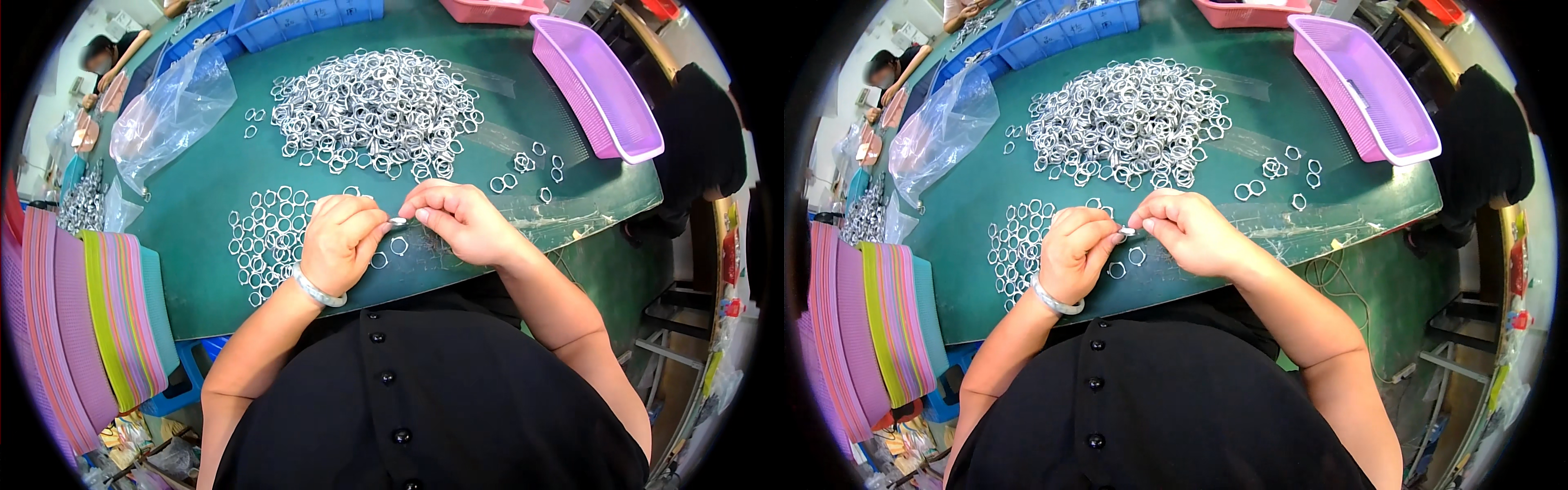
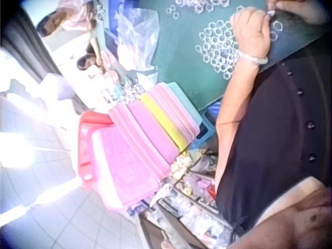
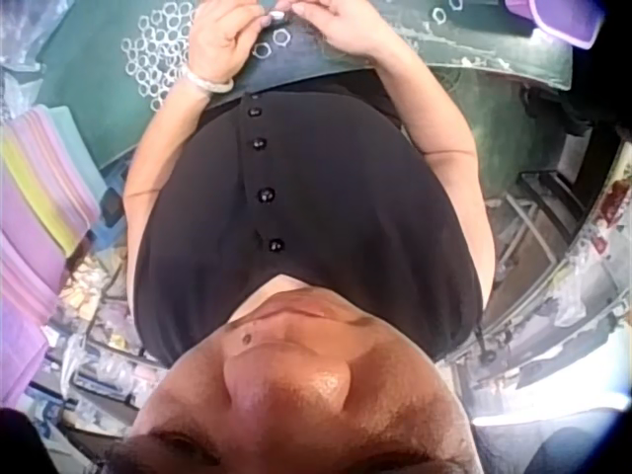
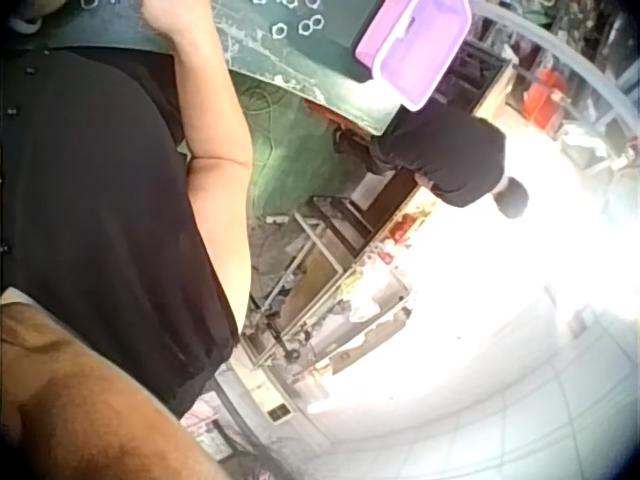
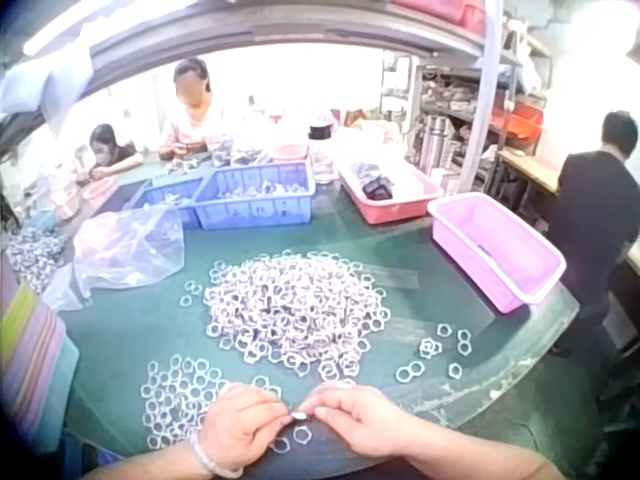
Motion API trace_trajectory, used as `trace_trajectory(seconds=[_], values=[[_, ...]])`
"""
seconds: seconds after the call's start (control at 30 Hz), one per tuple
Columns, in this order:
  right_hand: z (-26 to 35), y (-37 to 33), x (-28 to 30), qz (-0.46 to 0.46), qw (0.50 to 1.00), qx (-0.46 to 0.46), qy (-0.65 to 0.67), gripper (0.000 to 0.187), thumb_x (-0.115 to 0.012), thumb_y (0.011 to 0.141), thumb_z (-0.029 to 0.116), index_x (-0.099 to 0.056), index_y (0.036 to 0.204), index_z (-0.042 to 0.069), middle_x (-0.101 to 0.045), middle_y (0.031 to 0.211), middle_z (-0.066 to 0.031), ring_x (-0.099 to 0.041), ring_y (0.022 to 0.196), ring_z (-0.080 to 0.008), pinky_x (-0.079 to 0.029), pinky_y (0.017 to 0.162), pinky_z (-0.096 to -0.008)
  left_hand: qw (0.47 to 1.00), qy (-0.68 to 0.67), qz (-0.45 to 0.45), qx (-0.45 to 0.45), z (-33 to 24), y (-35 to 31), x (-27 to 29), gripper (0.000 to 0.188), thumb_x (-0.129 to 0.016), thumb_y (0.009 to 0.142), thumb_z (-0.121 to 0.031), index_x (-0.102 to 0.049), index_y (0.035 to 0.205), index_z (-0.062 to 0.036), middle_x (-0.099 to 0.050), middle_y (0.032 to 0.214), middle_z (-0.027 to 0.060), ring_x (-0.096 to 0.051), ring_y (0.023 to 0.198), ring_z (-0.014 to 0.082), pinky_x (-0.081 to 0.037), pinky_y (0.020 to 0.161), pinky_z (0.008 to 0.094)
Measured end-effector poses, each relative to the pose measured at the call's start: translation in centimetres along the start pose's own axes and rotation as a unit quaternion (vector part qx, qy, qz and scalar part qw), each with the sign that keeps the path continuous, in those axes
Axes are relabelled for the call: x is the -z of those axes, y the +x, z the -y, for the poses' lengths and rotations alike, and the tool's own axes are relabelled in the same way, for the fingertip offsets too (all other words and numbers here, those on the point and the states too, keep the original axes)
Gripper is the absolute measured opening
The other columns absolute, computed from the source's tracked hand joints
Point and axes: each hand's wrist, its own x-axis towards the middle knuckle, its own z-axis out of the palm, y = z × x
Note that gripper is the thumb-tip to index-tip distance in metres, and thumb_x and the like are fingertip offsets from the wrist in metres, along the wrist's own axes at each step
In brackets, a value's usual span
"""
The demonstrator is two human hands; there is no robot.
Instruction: The person connects small metal rings one by one using their hands, adding them to an growing interlaced pattern on a green workbench.
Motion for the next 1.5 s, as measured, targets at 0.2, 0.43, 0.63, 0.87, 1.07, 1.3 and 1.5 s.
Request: trace_trajectory(seconds=[0.2, 0.43, 0.63, 0.87, 1.07, 1.3, 1.5], values=[[-0.9, -0.3, 0.1, -0.062, 0.995, 0.046, -0.066, 0.012, -0.055, 0.088, 0.000, -0.066, 0.093, -0.001, -0.063, 0.092, -0.0111, -0.061, 0.087, -0.0252, -0.049, 0.079, -0.0336, 1.000, 0.006, -0.005, 0.000, -0.1, 0.2, 0.1, 0.010, -0.072, 0.076, -0.005, -0.066, 0.084, -0.0060, -0.065, 0.086, 0.0064, -0.061, 0.081, 0.0246, -0.045, 0.075, 0.0349], [-1.3, -0.6, 1.1, -0.169, 0.929, 0.115, -0.309, 0.010, -0.061, 0.082, -0.002, -0.065, 0.090, 0.002, -0.060, 0.098, -0.0098, -0.055, 0.093, -0.0293, -0.046, 0.081, -0.0363, 0.994, 0.088, 0.028, -0.056, 0.0, 0.4, 0.5, 0.012, -0.072, 0.072, -0.004, -0.065, 0.082, -0.0066, -0.063, 0.090, 0.0054, -0.060, 0.085, 0.0242, -0.044, 0.079, 0.0373], [-1.8, -0.9, 0.8, -0.154, 0.905, 0.128, -0.375, 0.014, -0.066, 0.075, 0.003, -0.069, 0.089, 0.005, -0.059, 0.104, -0.0089, -0.052, 0.101, -0.0293, -0.041, 0.088, -0.0406, 0.988, 0.089, 0.089, -0.088, 0.0, 0.7, 0.3, 0.014, -0.071, 0.069, -0.004, -0.065, 0.082, -0.0061, -0.061, 0.095, 0.0065, -0.058, 0.089, 0.0257, -0.043, 0.082, 0.0387], [-2.1, -1.1, 0.3, -0.138, 0.900, 0.130, -0.393, 0.015, -0.066, 0.076, 0.005, -0.070, 0.090, 0.005, -0.059, 0.110, -0.0108, -0.050, 0.108, -0.0294, -0.039, 0.092, -0.0425, 0.994, 0.042, 0.085, -0.052, 0.0, 0.7, 0.4, 0.017, -0.069, 0.071, -0.002, -0.065, 0.087, -0.0050, -0.060, 0.094, 0.0081, -0.058, 0.089, 0.0279, -0.043, 0.083, 0.0391], [-1.4, -1.4, 0.1, -0.070, 0.889, 0.160, -0.423, 0.029, -0.063, 0.069, 0.005, -0.072, 0.095, 0.014, -0.056, 0.117, -0.0122, -0.047, 0.112, -0.0322, -0.035, 0.096, -0.0475, 0.993, 0.054, 0.100, -0.039, -0.3, 1.0, 0.1, 0.026, -0.068, 0.073, -0.003, -0.066, 0.098, -0.0057, -0.059, 0.099, 0.0097, -0.057, 0.093, 0.0287, -0.043, 0.085, 0.0400], [-2.2, -1.0, 0.9, -0.146, 0.883, 0.117, -0.430, 0.025, -0.064, 0.075, 0.007, -0.071, 0.099, 0.009, -0.055, 0.121, -0.0134, -0.046, 0.114, -0.0341, -0.034, 0.098, -0.0484, 0.986, 0.084, 0.132, -0.060, -0.4, 1.1, -0.2, 0.028, -0.070, 0.073, -0.009, -0.067, 0.101, -0.0066, -0.058, 0.104, 0.0106, -0.056, 0.099, 0.0287, -0.042, 0.088, 0.0424], [-1.7, -1.2, 0.7, -0.116, 0.880, 0.133, -0.441, 0.023, -0.063, 0.077, 0.006, -0.070, 0.099, 0.007, -0.055, 0.121, -0.0136, -0.046, 0.115, -0.0340, -0.034, 0.098, -0.0485, 0.989, 0.070, 0.122, -0.040, -0.4, 0.8, -0.1, 0.019, -0.070, 0.073, -0.009, -0.065, 0.091, -0.0051, -0.059, 0.104, 0.0102, -0.055, 0.099, 0.0300, -0.041, 0.089, 0.0418]])
